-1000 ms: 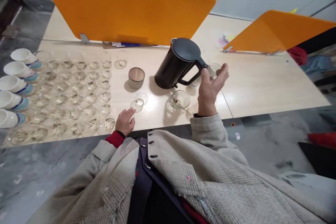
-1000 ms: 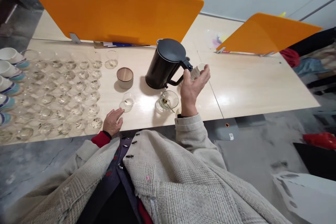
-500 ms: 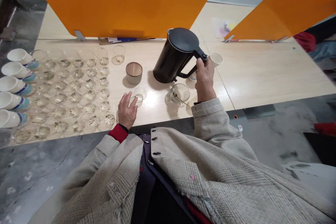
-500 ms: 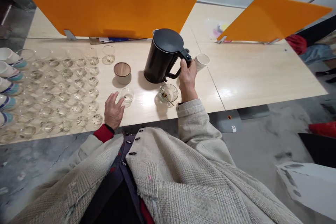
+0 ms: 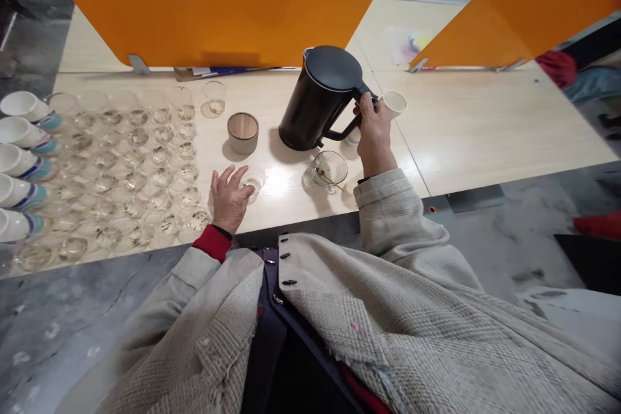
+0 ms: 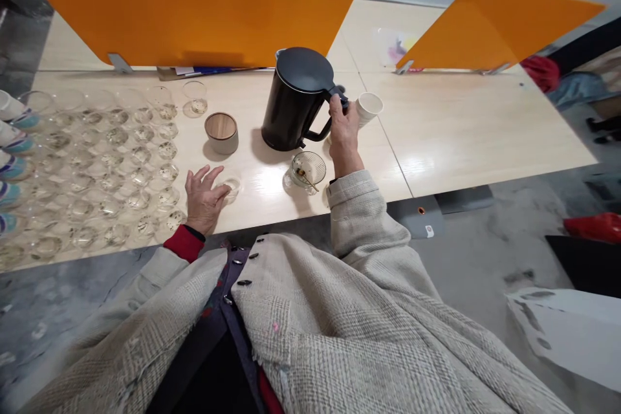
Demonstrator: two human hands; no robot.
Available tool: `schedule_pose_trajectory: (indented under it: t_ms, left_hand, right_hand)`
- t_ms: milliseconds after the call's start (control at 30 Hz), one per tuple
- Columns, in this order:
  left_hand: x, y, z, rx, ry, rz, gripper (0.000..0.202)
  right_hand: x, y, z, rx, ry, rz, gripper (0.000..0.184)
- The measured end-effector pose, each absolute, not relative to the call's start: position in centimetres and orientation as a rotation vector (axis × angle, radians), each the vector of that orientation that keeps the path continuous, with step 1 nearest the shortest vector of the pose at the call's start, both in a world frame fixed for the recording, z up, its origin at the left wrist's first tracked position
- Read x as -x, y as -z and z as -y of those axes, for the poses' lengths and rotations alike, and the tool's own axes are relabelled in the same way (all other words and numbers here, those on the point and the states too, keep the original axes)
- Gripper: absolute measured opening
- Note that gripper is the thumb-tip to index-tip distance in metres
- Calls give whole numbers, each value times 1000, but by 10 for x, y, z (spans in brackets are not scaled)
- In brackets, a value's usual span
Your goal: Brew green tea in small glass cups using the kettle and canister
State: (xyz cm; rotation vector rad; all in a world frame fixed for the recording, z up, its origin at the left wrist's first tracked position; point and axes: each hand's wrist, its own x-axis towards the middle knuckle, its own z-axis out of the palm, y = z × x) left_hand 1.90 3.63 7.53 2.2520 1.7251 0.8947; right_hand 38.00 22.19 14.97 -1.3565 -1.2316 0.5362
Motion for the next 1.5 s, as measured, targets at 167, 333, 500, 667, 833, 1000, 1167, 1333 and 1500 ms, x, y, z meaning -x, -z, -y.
schedule_pose_trajectory:
  t_ms: [167, 333, 500, 667, 833, 1000, 1167, 1333, 1500]
  left_hand:
    - [-19, -74, -28, -2278, -875, -1722, 11]
    - [-17, -79, -19, -2285, -931, -1694, 37]
    - [-27, -94, -6, -2353, -1025, -1637, 35]
    - [-46, -107, 0, -2394, -925, -1501, 32]
    - [-64, -100, -3, -2323, -981, -1254, 34]
    - [-76, -74, -10, -2166, -1006, -1124, 49]
    - [-93, -49, -23, -1973, -898, -1076, 58]
    - [-136, -34, -40, -1827, -670, -901, 66]
    - [-181, -24, -59, -1583, -696, -859, 68]
  right_hand:
    - [-369, -164, -226, 1292, -685, 1121, 49]
    - [-362, -172, -218, 1309, -760, 1191, 53]
    - [-348, -171, -204, 1298, -814, 1264, 56]
    - [-334, -166, -189, 1256, -856, 1236, 53]
    - [-320, -163, -165, 1276, -871, 1229, 56]
    - [-307, -169, -146, 1271, -867, 1176, 60]
    - [-311, -173, -147, 1275, -856, 1167, 60]
    - [-321, -174, -151, 1263, -902, 1206, 62]
    - [-324, -173, -153, 1272, -909, 1225, 60]
